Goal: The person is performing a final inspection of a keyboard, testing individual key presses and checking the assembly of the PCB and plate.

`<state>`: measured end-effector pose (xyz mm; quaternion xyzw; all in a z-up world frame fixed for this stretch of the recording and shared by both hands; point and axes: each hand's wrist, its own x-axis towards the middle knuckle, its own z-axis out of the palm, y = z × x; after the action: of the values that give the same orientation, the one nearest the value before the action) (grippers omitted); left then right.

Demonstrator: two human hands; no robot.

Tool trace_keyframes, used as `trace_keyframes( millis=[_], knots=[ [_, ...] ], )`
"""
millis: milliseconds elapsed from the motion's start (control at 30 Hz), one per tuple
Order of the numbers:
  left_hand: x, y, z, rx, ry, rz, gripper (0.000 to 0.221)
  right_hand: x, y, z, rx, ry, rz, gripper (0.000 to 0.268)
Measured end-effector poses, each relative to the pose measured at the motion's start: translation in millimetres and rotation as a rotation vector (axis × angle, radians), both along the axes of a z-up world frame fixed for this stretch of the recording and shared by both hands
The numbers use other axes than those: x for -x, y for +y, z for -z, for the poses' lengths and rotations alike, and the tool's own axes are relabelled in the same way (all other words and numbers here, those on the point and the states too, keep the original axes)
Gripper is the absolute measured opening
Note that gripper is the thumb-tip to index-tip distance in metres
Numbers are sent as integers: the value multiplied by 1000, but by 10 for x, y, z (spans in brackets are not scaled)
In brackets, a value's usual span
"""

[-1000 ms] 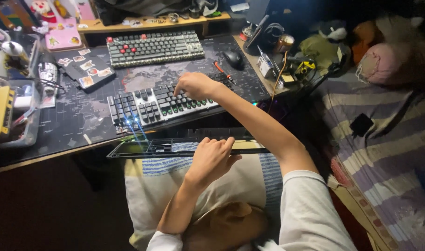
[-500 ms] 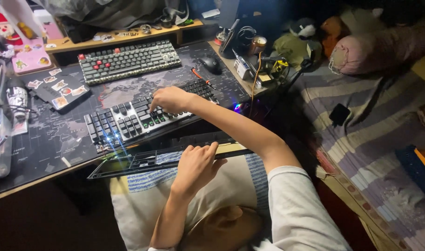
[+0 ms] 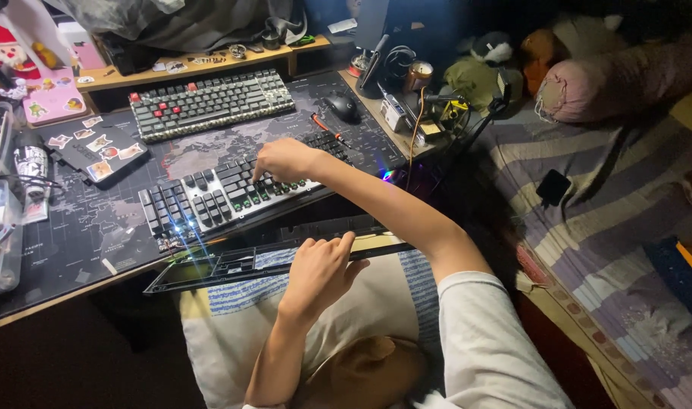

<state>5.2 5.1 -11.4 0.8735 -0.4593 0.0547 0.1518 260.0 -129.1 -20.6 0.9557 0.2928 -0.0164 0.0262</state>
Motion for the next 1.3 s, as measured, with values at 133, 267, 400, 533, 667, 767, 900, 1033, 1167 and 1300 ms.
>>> trace_keyframes(
  millis=[133,267,400,533,667,767,900,1033,1167,1300],
  knots=[
    [1,-11,42,26,-38,-14,43,22,-40,-48,46,-42,38,53],
    [-6,-28,48,34,-50,-18,44,-15,-121,76,29,-41,42,48],
    [2,-17,26,34,-28,-11,42,109,-145,-74,5,-46,51,46],
    [7,-30,37,20,-32,-20,42,131,-197,-140,-9,-15,71,48],
    [10,-12,20,21,-13,-15,42,9,-288,33,2,0,77,47],
    [15,-6,4,27,-3,-16,42,99,-260,-91,9,-50,101,49],
    [4,-8,41,33,17,-12,43,15,-332,49,5,-70,98,43],
    [-3,-7,66,38,-4,-5,44,16,-395,41,20,-100,140,44],
    [14,4,39,39,7,-5,45,-21,-452,106,37,-84,158,43],
    [12,-2,44,25,12,-8,45,112,-466,-102,-9,-72,196,41]
  ],
)
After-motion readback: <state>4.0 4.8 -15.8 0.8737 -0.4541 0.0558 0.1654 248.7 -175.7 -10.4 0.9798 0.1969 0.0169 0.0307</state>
